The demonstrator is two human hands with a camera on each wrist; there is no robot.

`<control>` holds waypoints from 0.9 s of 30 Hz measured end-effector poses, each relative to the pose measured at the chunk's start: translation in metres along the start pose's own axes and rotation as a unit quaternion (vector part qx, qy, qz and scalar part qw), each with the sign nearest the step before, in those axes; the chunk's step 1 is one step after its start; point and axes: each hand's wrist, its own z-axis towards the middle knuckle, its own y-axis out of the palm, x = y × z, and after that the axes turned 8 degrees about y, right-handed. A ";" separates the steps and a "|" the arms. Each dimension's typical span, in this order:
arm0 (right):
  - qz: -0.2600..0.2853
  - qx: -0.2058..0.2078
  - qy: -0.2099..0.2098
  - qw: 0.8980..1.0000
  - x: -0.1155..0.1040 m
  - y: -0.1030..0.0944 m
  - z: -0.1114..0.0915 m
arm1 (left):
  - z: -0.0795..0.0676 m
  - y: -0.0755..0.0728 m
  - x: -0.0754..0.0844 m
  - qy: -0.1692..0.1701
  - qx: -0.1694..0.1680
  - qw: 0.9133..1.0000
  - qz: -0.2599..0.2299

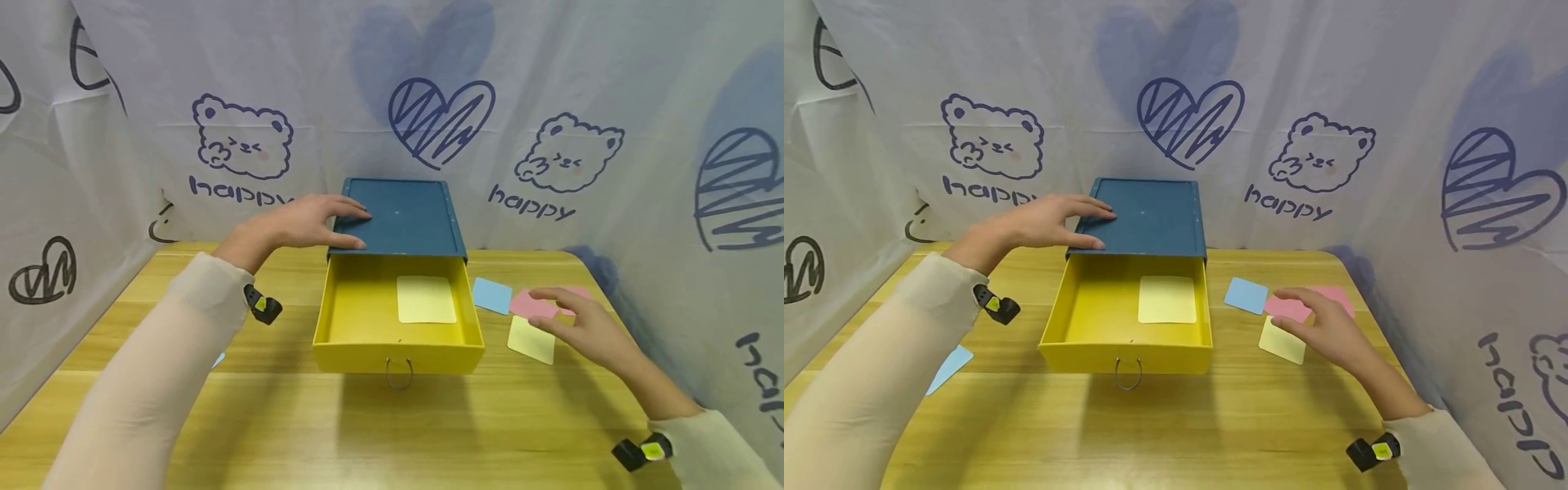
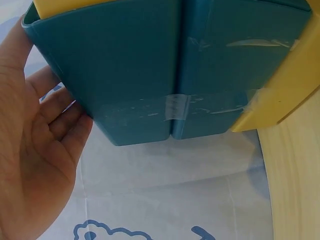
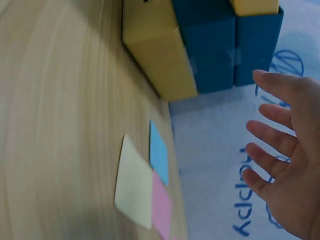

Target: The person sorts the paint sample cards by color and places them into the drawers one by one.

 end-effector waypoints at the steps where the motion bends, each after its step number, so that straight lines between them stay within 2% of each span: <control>1: 0.000 -0.006 0.004 1.000 0.002 0.000 0.000 | 0.000 -0.001 0.000 -0.003 -0.002 1.000 -0.001; 7: -0.002 -0.043 0.029 0.999 0.021 0.005 -0.001 | 0.002 -0.004 0.001 -0.020 -0.006 1.000 0.002; 11: 0.001 -0.054 0.037 0.998 0.036 0.012 -0.003 | 0.003 -0.006 0.002 -0.028 -0.010 1.000 -0.003; 19: -0.006 -0.062 0.004 0.998 0.058 0.023 0.000 | 0.005 -0.008 0.002 -0.035 -0.012 0.999 -0.015; 27: 0.005 -0.076 -0.003 0.997 0.083 0.036 -0.001 | 0.003 -0.007 0.002 -0.034 -0.011 0.999 -0.023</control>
